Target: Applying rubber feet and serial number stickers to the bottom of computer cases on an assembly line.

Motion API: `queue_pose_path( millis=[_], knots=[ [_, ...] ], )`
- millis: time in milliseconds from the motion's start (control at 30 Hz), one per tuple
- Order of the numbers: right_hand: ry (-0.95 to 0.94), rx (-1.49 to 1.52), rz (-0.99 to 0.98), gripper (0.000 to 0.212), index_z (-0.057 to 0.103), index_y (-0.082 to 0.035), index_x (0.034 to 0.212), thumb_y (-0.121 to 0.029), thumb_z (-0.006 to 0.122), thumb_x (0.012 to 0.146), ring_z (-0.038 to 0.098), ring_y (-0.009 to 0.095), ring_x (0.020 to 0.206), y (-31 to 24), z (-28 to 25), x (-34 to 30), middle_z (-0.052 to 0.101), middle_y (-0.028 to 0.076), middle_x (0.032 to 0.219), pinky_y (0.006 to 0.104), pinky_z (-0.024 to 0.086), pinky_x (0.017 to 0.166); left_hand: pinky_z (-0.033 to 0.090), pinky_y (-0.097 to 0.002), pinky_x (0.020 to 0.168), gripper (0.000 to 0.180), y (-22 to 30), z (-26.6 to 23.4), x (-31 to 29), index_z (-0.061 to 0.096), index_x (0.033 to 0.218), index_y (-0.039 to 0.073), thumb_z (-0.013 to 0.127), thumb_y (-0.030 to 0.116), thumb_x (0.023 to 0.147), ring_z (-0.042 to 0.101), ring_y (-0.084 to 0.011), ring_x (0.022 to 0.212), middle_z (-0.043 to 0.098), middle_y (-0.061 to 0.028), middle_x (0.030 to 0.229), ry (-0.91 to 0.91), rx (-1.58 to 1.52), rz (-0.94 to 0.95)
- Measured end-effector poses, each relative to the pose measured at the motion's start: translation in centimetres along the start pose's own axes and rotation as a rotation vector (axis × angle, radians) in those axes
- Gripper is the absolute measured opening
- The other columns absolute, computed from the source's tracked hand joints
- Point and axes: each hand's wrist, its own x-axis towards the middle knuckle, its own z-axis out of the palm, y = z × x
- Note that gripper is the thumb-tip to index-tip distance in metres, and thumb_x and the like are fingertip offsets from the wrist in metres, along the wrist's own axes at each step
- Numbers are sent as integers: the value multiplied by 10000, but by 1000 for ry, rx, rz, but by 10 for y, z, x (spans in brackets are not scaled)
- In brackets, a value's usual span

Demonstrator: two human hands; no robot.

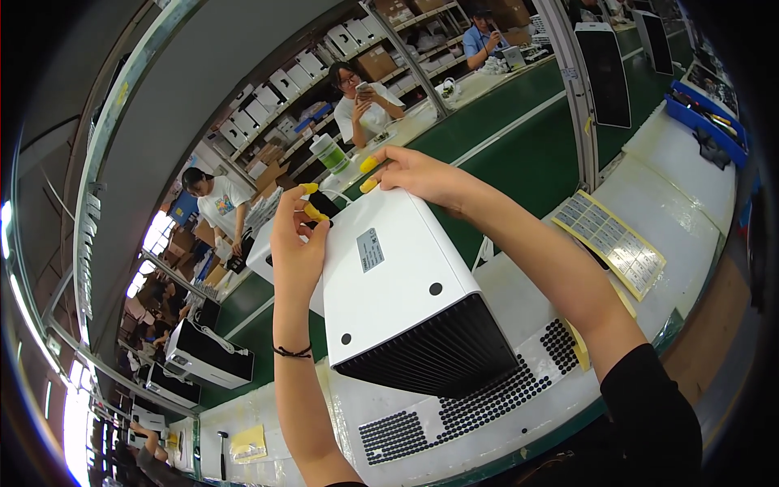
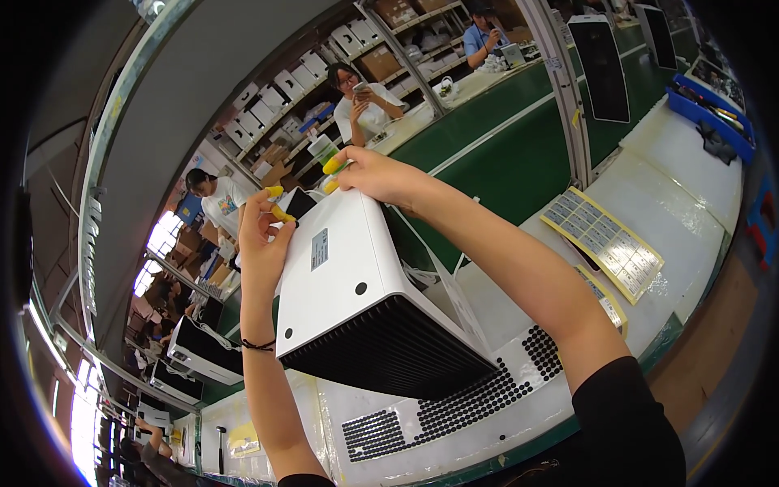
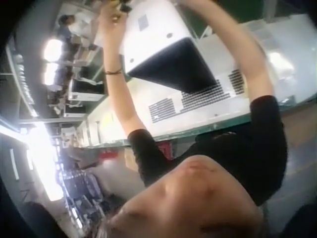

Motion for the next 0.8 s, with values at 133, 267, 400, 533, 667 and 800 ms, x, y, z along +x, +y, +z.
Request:
queue_pose_path(
  millis=[133,267,400,533,667,800],
  knots=[
    [-18,31,-19,402,460,-9,1233,-73,523,841,559,107,861,-1,2,-1,602,96,1028,223,452,735,437,-216,680,490,2,-5,1,488,1219,36,649,-97,775,569,-103,861,498,-51,1008,-59,68,-37],
    [-25,29,-23,403,463,-15,1236,-74,527,842,561,103,841,2,0,2,599,88,1007,220,451,729,432,-218,650,501,2,-8,-2,472,1232,41,615,-114,779,568,-118,808,529,-60,978,-87,-46,-16],
    [-22,36,-20,400,463,-14,1231,-84,536,844,558,101,854,-2,2,-4,592,85,1011,223,454,739,445,-217,665,498,0,-20,-11,413,1287,43,513,-135,833,624,-154,876,573,-95,1099,-163,-88,46],
    [46,43,2,470,411,-5,1293,-135,546,863,551,140,966,-1,3,-11,573,109,1089,258,447,827,453,-245,771,453,6,-21,-24,384,1318,44,459,-92,892,596,-212,1105,511,-132,1285,-200,-166,-108],
    [257,173,-77,558,356,5,1346,-258,576,906,527,186,1070,13,7,-18,543,123,1169,295,417,916,396,-308,947,399,-11,-4,-25,379,1334,46,463,24,945,455,-248,1277,420,-144,1402,-45,-82,4],
    [321,-17,-270,528,356,9,1328,-320,536,956,508,180,1091,24,8,-56,537,96,1150,290,367,971,411,-269,928,427,-19,6,-16,399,1333,39,515,97,926,522,-178,1115,485,-127,1332,-20,-477,-324]
  ],
)
